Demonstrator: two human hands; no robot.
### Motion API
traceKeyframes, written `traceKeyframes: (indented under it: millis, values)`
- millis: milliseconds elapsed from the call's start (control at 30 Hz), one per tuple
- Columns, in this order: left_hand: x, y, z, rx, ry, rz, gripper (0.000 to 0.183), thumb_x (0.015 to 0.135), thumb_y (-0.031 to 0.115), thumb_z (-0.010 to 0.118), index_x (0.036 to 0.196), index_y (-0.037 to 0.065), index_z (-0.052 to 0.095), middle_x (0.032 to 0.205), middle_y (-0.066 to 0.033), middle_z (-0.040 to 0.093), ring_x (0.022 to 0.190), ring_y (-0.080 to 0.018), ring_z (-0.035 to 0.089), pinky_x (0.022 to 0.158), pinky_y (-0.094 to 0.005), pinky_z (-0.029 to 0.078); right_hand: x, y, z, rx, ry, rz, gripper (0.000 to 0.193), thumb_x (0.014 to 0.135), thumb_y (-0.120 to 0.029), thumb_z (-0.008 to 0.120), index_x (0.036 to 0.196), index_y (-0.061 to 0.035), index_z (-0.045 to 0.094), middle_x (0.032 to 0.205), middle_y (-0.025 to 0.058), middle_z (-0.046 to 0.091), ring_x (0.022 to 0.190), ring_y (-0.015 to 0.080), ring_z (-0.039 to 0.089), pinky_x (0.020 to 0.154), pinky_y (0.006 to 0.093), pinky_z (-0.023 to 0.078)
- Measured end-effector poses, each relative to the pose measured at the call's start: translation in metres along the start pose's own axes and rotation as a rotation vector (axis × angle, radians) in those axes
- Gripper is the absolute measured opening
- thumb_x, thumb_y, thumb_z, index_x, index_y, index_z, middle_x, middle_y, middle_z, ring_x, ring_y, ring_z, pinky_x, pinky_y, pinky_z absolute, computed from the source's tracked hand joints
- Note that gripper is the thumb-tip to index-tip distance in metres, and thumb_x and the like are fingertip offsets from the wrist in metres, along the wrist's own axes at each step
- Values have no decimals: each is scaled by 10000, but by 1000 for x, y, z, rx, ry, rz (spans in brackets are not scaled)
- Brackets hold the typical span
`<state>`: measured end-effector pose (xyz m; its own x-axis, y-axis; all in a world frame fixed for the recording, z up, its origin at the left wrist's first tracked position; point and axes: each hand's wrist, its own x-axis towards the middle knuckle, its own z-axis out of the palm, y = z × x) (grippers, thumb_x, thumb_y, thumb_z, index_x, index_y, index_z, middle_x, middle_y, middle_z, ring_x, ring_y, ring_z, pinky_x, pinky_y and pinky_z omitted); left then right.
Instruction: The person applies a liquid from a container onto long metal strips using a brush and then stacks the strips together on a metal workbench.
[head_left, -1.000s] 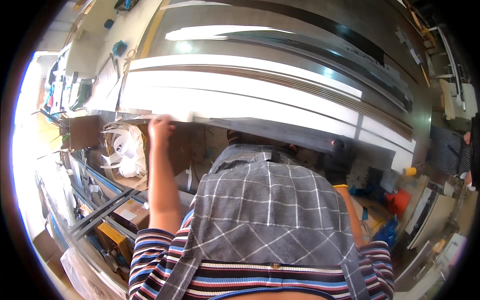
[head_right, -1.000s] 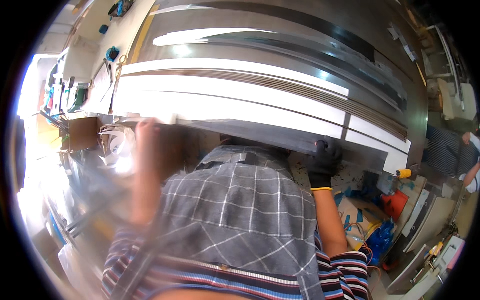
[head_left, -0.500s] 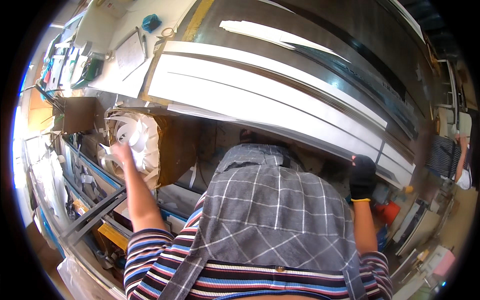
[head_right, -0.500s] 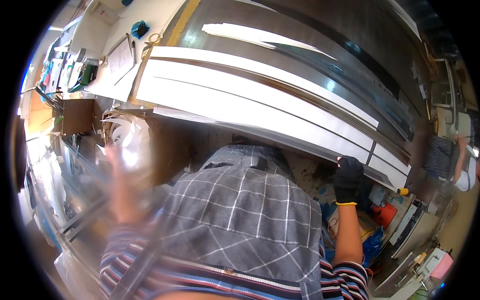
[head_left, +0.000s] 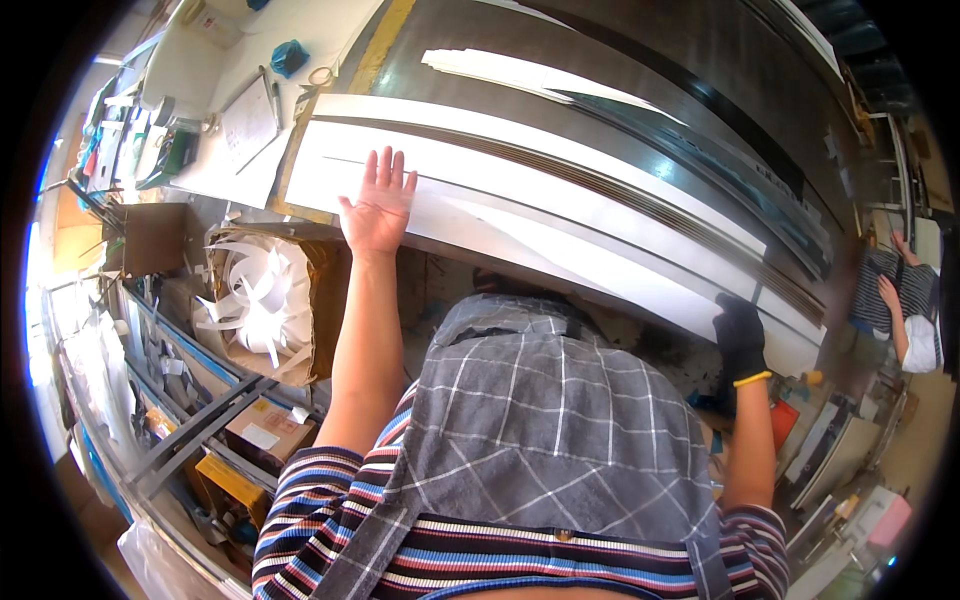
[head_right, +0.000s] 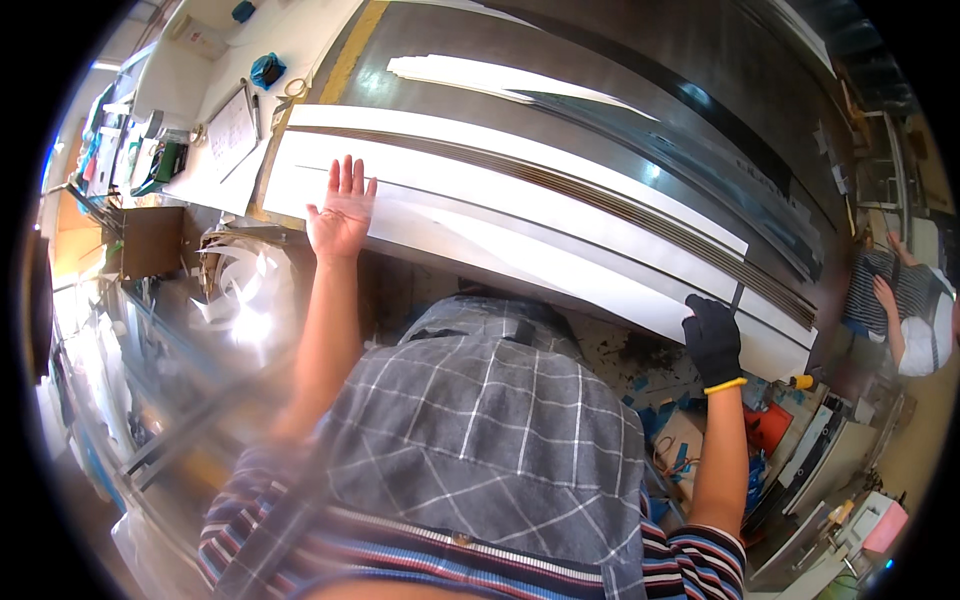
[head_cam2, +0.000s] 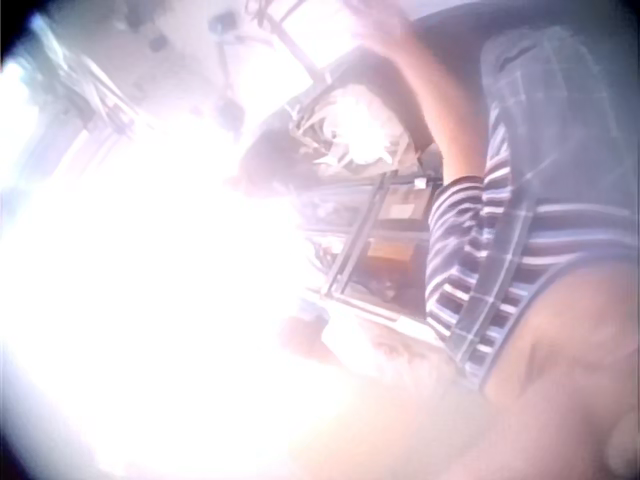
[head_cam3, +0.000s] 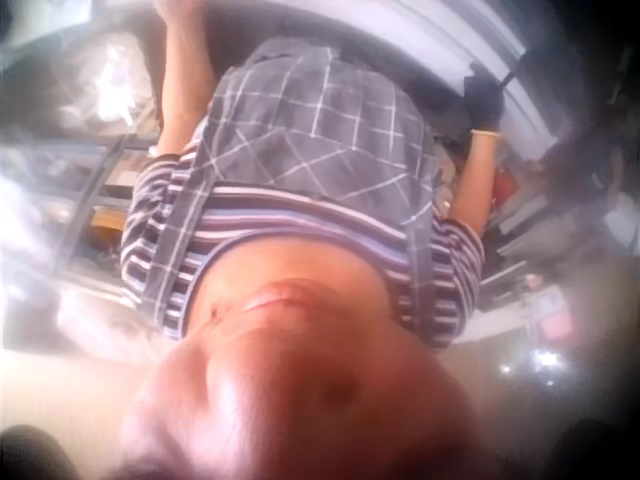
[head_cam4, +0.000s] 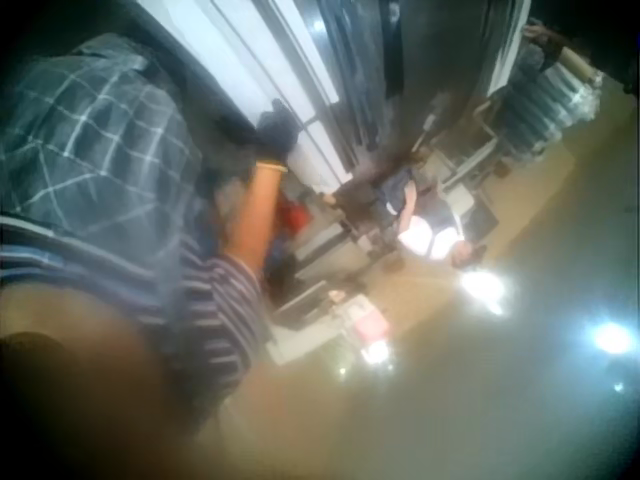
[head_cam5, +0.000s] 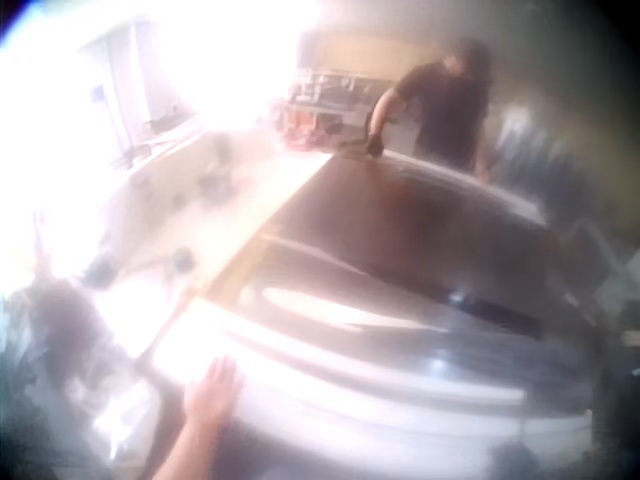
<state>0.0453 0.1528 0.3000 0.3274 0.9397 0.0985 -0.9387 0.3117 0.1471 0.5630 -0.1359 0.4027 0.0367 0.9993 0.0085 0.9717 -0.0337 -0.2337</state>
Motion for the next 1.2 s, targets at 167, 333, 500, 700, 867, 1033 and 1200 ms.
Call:
traceKeyframes:
  millis: [167, 333, 500, 700, 867, 1033, 1200]
  values:
    - [10, -15, 19, 395, 677, 178, 698, 990, 538, 344, 1424, -7, 383, 1452, -185, 438, 1354, -329, 402, 1098, -495, 318, 9, 21, 21, -194, -205, 206, 311, 779, -147, 604, 1082, -81, 615, 999, 129, 632, 991, 338, 572, 886, 423, 446]
    - [10, 1, 25, 945, 827, 107, 402, 952, 248, 555, 1273, 6, 559, 1187, -137, 628, 1116, -268, 603, 913, -408, 490, 1, -26, 35, -156, 256, 152, 472, 752, -107, 631, 1214, -45, 562, 1209, 147, 594, 1164, 335, 537, 1016, 440, 386]
    - [3, -6, 56, 1394, 908, 74, 299, 940, 285, 595, 1081, 49, 713, 913, -23, 606, 829, -125, 564, 733, -285, 488, 60, -90, 53, 310, 248, 57, 332, 755, -11, 636, 1085, -39, 619, 1101, 133, 640, 1051, 315, 596, 932, 395, 456]
    - [-4, -10, 104, 1271, 719, 95, 278, 967, 271, 609, 1133, 62, 685, 825, 43, 579, 765, -48, 536, 683, -224, 437, 196, -220, 70, 859, 144, -220, 231, 800, -87, 690, 1023, -51, 641, 1005, 121, 661, 943, 300, 632, 847, 373, 496]
    - [-5, 9, 118, 1088, 637, 32, 313, 975, 275, 594, 1132, 23, 692, 836, 26, 585, 755, -62, 547, 713, -224, 457, 293, -307, 83, 1166, -619, -275, 299, 804, -248, 736, 974, -4, 700, 888, 131, 700, 803, 226, 649, 748, 318, 496]
    - [-2, 39, 94, 1003, 724, -60, 363, 976, 317, 585, 1209, 46, 649, 931, 7, 597, 830, -80, 560, 745, -241, 469, 295, -346, 97, 1245, -768, 28, 242, 852, -237, 673, 769, -11, 703, 604, 14, 597, 594, 80, 503, 586, 249, 416]
    - [-10, 71, 55, 1232, 968, 67, 365, 979, 306, 555, 1245, 58, 591, 945, -32, 609, 836, -113, 578, 711, -247, 469, 303, -371, 128, 744, -287, -149, 290, 818, -328, 653, 694, -67, 672, 702, 121, 634, 703, 274, 619, 648, 387, 473]
